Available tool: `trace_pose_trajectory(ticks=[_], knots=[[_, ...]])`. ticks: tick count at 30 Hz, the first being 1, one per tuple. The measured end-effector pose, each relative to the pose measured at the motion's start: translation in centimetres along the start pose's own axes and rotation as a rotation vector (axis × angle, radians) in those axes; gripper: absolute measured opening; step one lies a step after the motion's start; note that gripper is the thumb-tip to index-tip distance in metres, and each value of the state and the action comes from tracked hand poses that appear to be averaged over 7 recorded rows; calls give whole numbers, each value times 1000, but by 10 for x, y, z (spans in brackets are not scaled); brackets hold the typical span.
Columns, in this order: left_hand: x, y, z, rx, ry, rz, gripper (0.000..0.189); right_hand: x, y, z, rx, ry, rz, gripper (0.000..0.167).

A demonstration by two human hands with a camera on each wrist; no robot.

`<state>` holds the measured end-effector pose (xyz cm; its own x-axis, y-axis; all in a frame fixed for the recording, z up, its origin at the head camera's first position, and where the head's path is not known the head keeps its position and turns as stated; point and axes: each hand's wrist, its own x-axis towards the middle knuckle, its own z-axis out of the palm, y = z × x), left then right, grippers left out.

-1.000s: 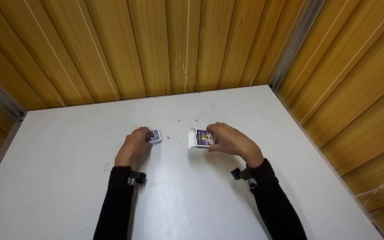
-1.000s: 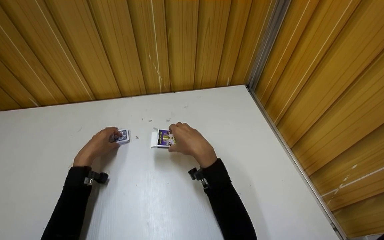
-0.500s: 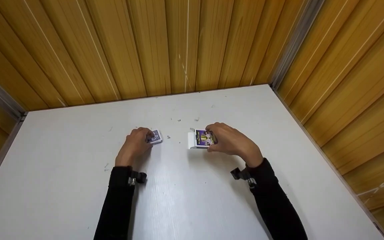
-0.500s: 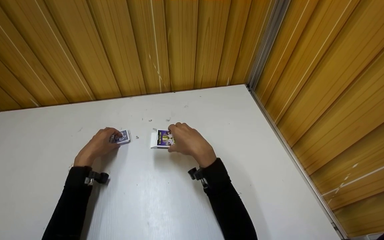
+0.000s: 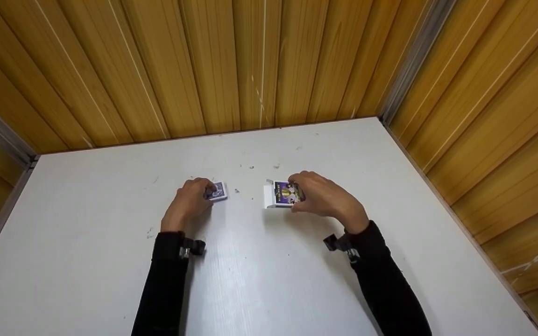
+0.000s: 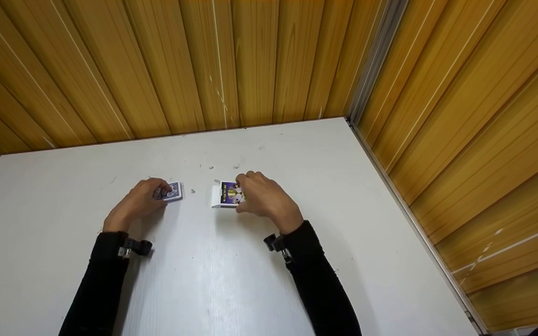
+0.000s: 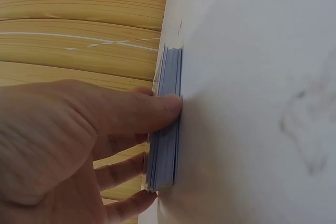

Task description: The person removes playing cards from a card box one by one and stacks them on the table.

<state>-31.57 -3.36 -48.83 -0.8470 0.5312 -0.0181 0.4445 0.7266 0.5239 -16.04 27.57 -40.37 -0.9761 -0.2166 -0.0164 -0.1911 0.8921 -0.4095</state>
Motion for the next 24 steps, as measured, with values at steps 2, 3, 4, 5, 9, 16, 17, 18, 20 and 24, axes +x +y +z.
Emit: trace_pose_trajectory(ticks=[2,3,4,5,9,16,17,18,20,24], knots=[[-1,-1,-1,1,-3,7,31,0,-1,0,-4,0,-4,60],[-1,-1,-1,2,-3,13,31,0,-1,0,-6,1,-5,61],[-1,-1,-1,2,-4,17,30,0,-1,0,-6,1,-5,61],[-1,-1,-1,1,-4,21,30,0,-1,0,-8,1,-4,61],[-2,-1,-1,-2,-5,25,29,0,-1,1,-10,2,-4,61],[-2,0,-1,-19,4,22,33,-1,-1,0,4,-9,5,64],[-2,0,-1,-19,4,24,32,-1,-1,0,3,-11,8,64],[-2,-1,-1,-21,4,25,32,-1,-1,0,2,-13,10,64],[-2,-1,0,-28,4,17,33,0,-2,0,2,-15,14,64],[-1,-1,1,-32,8,15,34,0,-2,0,2,-23,22,64]])
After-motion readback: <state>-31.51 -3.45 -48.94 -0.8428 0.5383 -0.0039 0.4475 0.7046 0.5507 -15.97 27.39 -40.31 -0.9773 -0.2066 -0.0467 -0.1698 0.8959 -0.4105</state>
